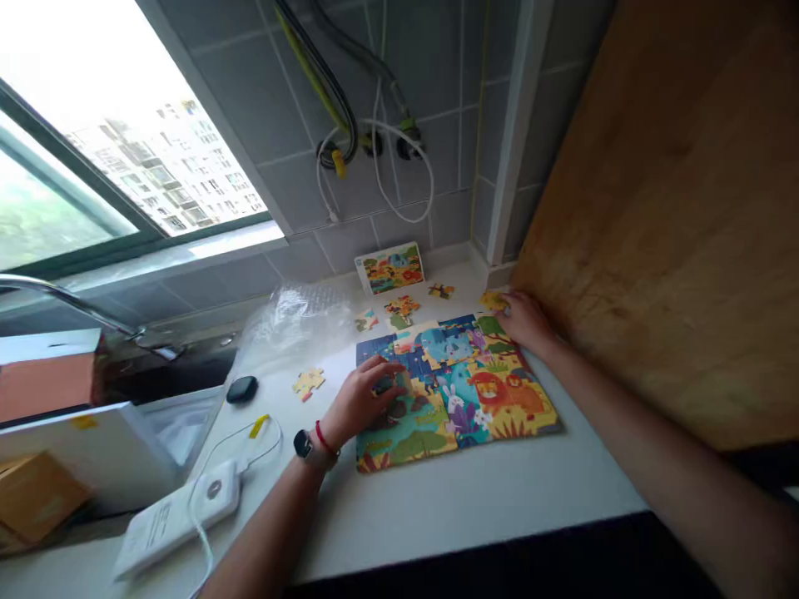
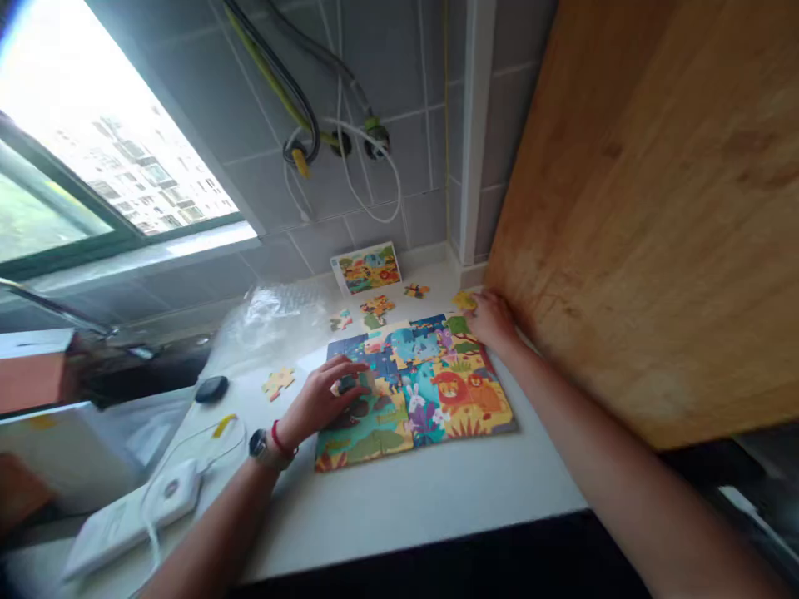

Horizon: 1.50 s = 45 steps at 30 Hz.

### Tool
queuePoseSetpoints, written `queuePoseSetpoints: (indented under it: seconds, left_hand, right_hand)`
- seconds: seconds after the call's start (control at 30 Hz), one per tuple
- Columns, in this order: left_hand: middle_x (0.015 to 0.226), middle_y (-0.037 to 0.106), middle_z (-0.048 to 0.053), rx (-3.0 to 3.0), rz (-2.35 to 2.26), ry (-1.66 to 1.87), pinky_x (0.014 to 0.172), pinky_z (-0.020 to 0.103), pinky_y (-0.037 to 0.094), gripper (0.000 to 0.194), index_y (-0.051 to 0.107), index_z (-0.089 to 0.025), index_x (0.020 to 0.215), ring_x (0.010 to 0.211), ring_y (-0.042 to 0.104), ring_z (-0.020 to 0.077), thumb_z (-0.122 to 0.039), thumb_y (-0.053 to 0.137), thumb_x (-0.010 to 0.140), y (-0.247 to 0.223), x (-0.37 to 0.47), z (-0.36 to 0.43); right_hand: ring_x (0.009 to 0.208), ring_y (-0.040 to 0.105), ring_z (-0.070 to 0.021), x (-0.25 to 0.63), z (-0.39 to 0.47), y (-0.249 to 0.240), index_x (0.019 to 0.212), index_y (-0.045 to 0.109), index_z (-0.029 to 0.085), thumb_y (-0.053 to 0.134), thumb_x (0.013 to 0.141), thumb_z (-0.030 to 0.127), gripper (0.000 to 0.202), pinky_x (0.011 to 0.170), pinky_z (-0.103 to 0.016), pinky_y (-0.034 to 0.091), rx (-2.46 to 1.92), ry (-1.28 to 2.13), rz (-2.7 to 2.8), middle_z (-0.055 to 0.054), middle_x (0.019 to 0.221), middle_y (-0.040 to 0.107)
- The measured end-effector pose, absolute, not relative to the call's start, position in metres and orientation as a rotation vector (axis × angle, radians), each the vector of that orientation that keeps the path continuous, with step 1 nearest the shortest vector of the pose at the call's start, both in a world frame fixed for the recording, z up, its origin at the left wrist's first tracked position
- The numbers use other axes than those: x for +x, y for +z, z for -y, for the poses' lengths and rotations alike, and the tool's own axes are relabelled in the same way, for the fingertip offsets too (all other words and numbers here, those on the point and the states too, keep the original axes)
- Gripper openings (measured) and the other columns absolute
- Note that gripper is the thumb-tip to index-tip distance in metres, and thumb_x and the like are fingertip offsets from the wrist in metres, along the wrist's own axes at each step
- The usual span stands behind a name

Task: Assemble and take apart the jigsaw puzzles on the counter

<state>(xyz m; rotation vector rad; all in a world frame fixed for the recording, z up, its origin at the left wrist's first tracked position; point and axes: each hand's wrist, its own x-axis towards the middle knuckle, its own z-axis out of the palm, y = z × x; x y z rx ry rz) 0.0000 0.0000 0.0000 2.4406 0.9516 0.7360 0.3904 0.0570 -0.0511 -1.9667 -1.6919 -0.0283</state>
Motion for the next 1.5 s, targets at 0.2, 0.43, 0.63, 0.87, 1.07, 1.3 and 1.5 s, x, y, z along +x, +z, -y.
queuePoseSetpoints:
  seconds: [0.2, 0.43, 0.63, 0.87, 1.07, 1.3, 1.5]
  left_hand:
    - [0.103, 0.068, 0.004, 2.452, -0.946, 0.756, 0.082, 0.029, 0.055, 0.023, 0.069, -0.025, 0.116, 0.090, 0.068, 0.0161, -0.028, 0.069, 0.093, 0.002, -0.001, -0.001]
    - [0.107, 0.068, 0.003, 2.424, -0.950, 0.711, 0.083, 0.028, 0.054, 0.024, 0.068, -0.027, 0.119, 0.091, 0.068, 0.0157, -0.031, 0.067, 0.095, 0.002, -0.002, 0.000]
    - [0.104, 0.069, 0.004, 2.430, -1.002, 0.693, 0.079, 0.028, 0.052, 0.022, 0.068, -0.025, 0.118, 0.090, 0.067, 0.0168, -0.029, 0.063, 0.097, 0.002, -0.002, 0.000]
    - [0.100, 0.071, 0.004, 2.414, -0.994, 0.689, 0.079, 0.028, 0.052, 0.022, 0.069, -0.025, 0.118, 0.087, 0.067, 0.0160, -0.026, 0.061, 0.098, 0.005, 0.000, 0.001]
    - [0.099, 0.071, 0.005, 2.420, -1.042, 0.699, 0.077, 0.027, 0.053, 0.021, 0.070, -0.024, 0.115, 0.088, 0.066, 0.0166, -0.031, 0.059, 0.099, 0.003, -0.001, 0.001]
    - [0.098, 0.071, 0.004, 2.422, -1.037, 0.665, 0.076, 0.026, 0.052, 0.022, 0.070, -0.024, 0.117, 0.083, 0.066, 0.0148, -0.031, 0.058, 0.100, 0.004, 0.002, 0.004]
    - [0.095, 0.072, 0.005, 2.450, -1.075, 0.657, 0.073, 0.026, 0.052, 0.024, 0.070, -0.025, 0.116, 0.081, 0.066, 0.0151, -0.035, 0.057, 0.100, 0.007, 0.004, 0.007]
  right_hand:
    - [0.112, 0.068, -0.0336, 0.398, -0.059, -0.048, 0.118, 0.073, 0.008, 0.058, 0.083, 0.016, 0.039, 0.106, -0.045, 0.049, -1.930, 0.020, 1.709, -0.020, 0.117, 0.074]
    - [0.108, 0.065, -0.0347, 0.391, -0.053, -0.037, 0.115, 0.073, 0.011, 0.064, 0.073, 0.015, 0.043, 0.101, -0.049, 0.052, -1.788, 0.013, 1.523, -0.019, 0.111, 0.070]
    - [0.083, 0.069, -0.0247, 0.382, -0.051, -0.023, 0.105, 0.073, 0.017, 0.068, 0.079, 0.036, 0.032, 0.084, -0.045, 0.059, -1.502, 0.295, 1.256, -0.013, 0.103, 0.073]
    - [0.084, 0.071, -0.0204, 0.334, -0.021, 0.000, 0.103, 0.073, 0.018, 0.081, 0.071, 0.050, 0.046, 0.077, -0.033, 0.058, -1.263, 1.164, 1.471, -0.008, 0.096, 0.077]
    - [0.074, 0.067, -0.0153, 0.290, 0.015, 0.012, 0.092, 0.077, 0.015, 0.080, 0.076, 0.041, 0.031, 0.067, -0.025, 0.052, -1.055, 1.491, 2.064, -0.005, 0.086, 0.076]
    - [0.078, 0.066, -0.0158, 0.280, 0.025, 0.020, 0.088, 0.076, 0.018, 0.077, 0.080, 0.026, 0.012, 0.074, -0.025, 0.048, -1.110, 1.170, 2.282, -0.003, 0.090, 0.075]
    - [0.092, 0.062, -0.0211, 0.282, 0.025, 0.021, 0.089, 0.074, 0.018, 0.079, 0.081, 0.025, 0.012, 0.084, -0.030, 0.044, -1.077, 0.942, 2.461, -0.005, 0.092, 0.072]
